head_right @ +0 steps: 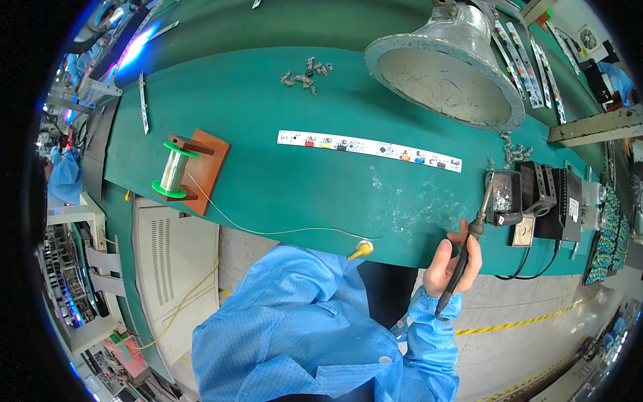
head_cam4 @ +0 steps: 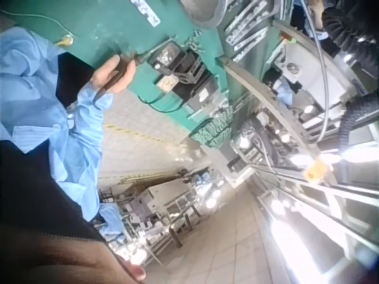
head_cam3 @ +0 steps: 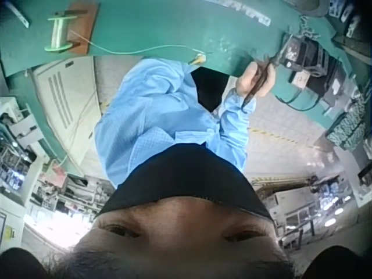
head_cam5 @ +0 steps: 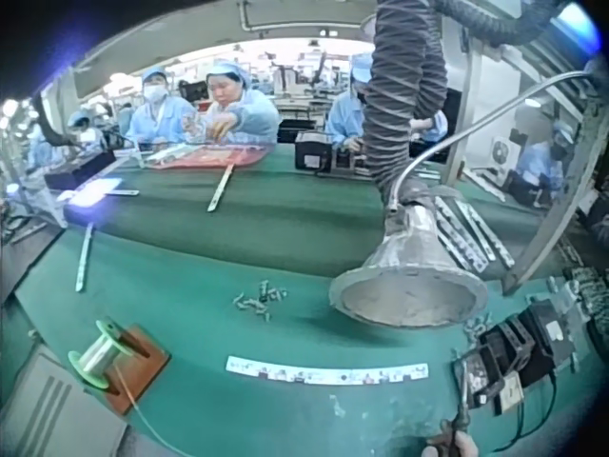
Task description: Soldering components onto flexible LED circuit board strips at a manual assembly station.
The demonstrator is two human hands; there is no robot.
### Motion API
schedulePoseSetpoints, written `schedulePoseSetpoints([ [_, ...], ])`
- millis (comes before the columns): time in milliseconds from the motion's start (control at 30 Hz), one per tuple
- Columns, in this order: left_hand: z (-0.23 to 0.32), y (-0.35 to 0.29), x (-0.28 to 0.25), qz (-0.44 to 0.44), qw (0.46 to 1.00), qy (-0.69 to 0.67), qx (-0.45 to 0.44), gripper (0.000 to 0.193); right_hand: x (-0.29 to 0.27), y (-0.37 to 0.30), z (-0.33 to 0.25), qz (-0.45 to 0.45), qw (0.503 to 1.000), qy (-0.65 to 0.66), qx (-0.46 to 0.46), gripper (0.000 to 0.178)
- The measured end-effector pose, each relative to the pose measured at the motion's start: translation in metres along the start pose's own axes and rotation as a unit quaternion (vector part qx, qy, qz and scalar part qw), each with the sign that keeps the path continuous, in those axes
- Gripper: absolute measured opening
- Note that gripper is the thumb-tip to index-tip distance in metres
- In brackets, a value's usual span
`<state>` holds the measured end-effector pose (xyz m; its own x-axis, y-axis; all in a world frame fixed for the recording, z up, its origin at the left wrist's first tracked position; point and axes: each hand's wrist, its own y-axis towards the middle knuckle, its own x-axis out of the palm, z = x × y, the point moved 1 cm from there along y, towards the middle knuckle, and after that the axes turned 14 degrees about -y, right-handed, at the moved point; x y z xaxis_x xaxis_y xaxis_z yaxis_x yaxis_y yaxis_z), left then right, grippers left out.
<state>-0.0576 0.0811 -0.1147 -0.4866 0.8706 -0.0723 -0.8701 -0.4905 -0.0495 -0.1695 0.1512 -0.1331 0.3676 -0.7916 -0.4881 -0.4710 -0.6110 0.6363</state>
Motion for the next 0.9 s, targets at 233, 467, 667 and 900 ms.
schedulePoseSetpoints([
  [233, -0.154, -0.022, 0.111, -0.043, 0.998, -0.047, 0.015, 0.030, 0.006, 0.002, -0.009, -0.002, 1.000, -0.006, 0.006, 0.048],
  [467, -0.157, -0.030, 0.099, -0.077, 0.993, -0.088, 0.025, 0.030, 0.010, 0.003, -0.005, -0.014, 0.999, -0.028, 0.022, 0.047],
  [667, -0.176, -0.058, 0.033, 0.026, 0.997, -0.066, -0.029, 0.030, 0.001, -0.001, -0.001, -0.022, 0.995, -0.057, 0.079, 0.046],
  [900, 0.021, -0.214, -0.123, -0.254, 0.914, -0.301, 0.101, 0.030, 0.003, 0.002, -0.012, -0.013, 0.997, -0.019, 0.067, 0.043],
])
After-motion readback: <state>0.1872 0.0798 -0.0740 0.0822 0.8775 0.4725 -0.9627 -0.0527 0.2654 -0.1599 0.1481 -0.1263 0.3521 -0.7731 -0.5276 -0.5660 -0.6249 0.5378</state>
